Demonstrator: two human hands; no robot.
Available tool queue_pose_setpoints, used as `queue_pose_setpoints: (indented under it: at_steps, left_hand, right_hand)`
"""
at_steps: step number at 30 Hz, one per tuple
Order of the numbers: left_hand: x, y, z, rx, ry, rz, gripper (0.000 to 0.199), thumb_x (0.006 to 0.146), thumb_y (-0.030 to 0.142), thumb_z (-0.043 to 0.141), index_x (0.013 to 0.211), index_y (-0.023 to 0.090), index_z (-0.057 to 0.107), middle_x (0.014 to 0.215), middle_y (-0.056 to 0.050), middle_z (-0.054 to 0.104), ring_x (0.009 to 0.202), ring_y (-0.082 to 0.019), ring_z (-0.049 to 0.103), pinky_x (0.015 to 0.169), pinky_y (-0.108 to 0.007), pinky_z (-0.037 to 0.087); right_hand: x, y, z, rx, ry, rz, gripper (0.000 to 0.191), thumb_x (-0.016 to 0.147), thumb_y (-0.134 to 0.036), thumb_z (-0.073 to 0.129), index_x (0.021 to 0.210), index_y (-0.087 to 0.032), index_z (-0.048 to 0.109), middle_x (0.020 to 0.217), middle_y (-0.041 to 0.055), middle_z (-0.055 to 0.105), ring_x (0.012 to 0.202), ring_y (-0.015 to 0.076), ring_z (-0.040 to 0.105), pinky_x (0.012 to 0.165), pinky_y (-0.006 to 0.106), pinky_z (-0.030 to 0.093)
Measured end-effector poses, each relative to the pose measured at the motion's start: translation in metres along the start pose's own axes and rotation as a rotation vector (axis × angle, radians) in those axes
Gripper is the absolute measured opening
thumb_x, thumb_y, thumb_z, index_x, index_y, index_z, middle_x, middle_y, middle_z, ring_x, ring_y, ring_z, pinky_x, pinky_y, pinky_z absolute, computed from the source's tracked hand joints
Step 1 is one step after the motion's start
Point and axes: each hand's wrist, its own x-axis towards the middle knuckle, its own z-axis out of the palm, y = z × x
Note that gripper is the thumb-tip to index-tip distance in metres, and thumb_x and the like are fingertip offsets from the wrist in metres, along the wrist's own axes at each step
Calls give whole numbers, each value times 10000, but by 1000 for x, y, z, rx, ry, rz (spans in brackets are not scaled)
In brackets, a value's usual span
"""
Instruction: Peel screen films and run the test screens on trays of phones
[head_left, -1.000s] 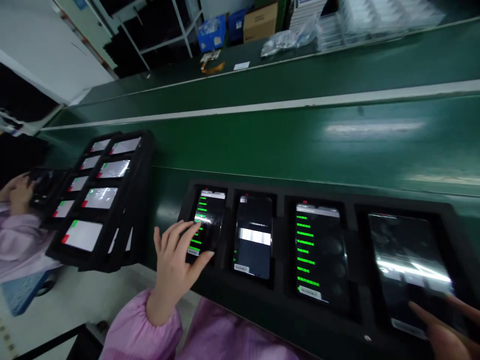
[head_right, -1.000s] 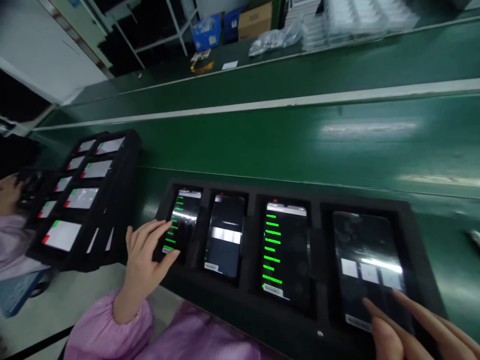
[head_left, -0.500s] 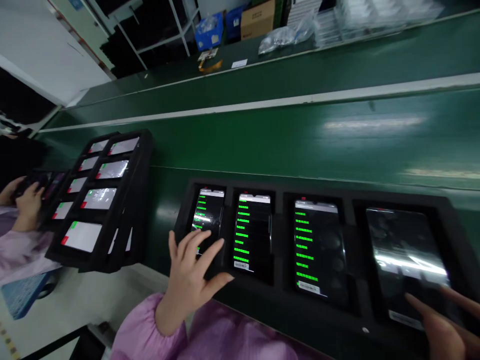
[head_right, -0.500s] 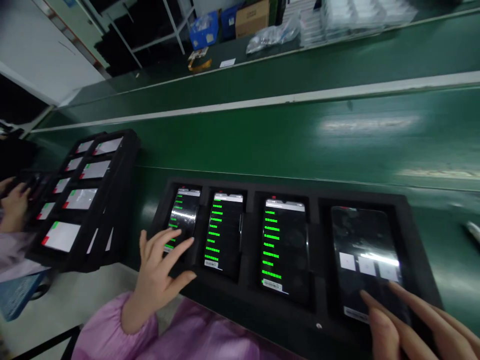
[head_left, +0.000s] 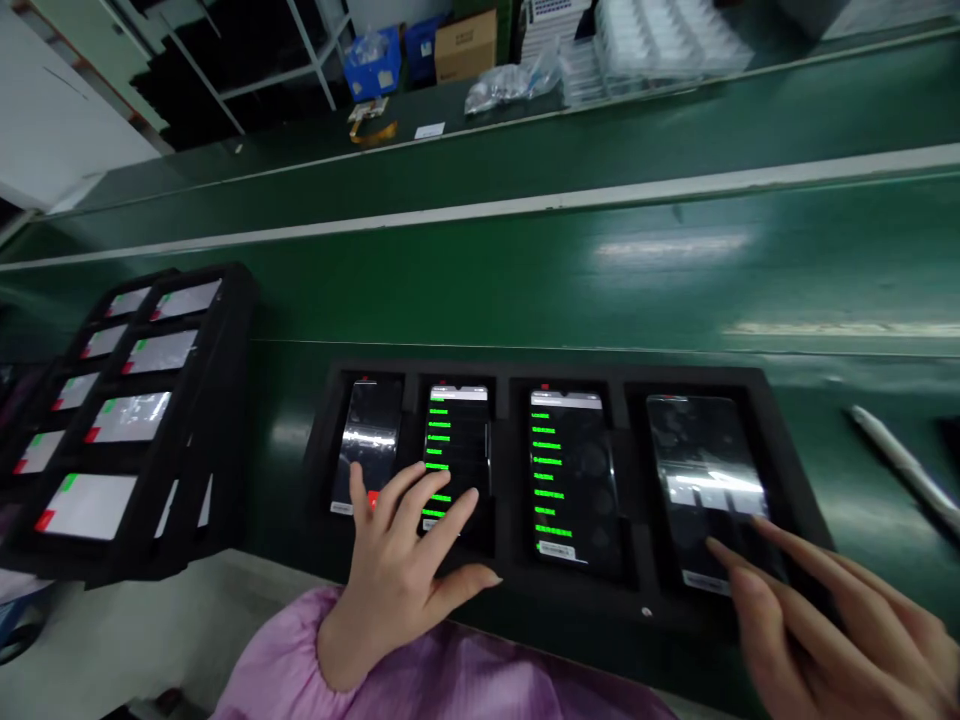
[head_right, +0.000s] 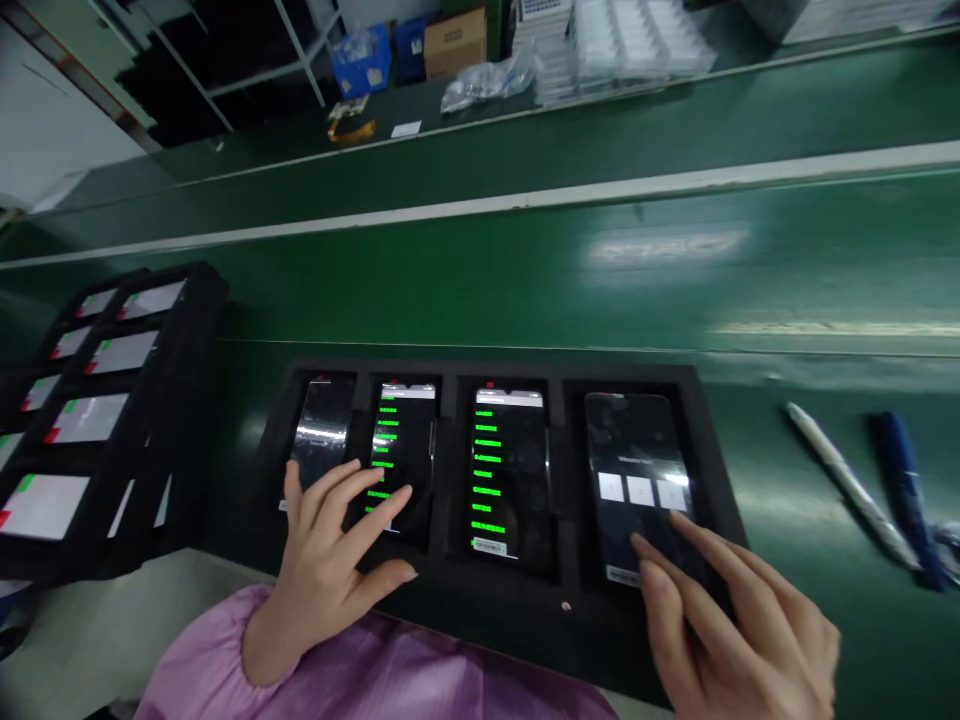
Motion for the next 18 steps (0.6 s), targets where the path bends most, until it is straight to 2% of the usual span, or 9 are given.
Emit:
queue_pose_setpoints:
  at_steps: [3, 6, 11, 14, 18]
  left_hand:
    - [10, 16, 10, -39, -52, 76, 453, 1025, 593, 537, 1265, 262, 731, 1270, -73, 707, 1299, -263, 556, 1336, -590, -11]
    - [18, 31, 23, -85, -47, 127, 469, 1017, 621, 536, 1265, 273, 730, 1262, -54, 719, 1281, -246, 572, 1336, -582, -24]
    - [26, 46, 36, -84, -45, 142, 456, 1022, 621, 524, 1246, 287, 738, 1295, -46, 716, 1296, -256, 566, 1326, -590, -63]
    - [24, 45, 33, -102, -7, 162, 445, 1042, 569, 513, 1245, 242, 736, 1282, -80, 707, 1285, -268, 569, 1328, -611, -15]
    - [12, 26, 23, -126, 62, 173, 387, 1025, 439, 603, 1287, 172, 701, 1221, -125, 681, 1248, -273, 596, 1321, -639, 112]
  right_hand:
    - [4, -5, -2, -29, -17, -35, 140, 979, -200, 674, 1050, -232, 790, 1174, 124, 769, 1001, 354, 717, 830, 484, 482]
    - [5, -10, -5, -22, -50, -16, 135, 987, -166, 664, 1050, -194, 780, 1188, 149, 753, 1040, 367, 702, 860, 487, 471]
    - [11, -15, -11, -50, -90, -14, 116, 997, -162, 661, 1052, -187, 761, 1180, 135, 740, 1045, 331, 691, 856, 454, 471]
    - [18, -14, -15, -30, -157, 7, 136, 1026, -201, 629, 1104, -195, 741, 1266, 131, 702, 1117, 319, 659, 901, 453, 481]
    - [28, -8, -17, -156, -213, 67, 261, 1049, -261, 592, 1269, -173, 703, 1482, 198, 568, 1270, 406, 569, 972, 530, 471]
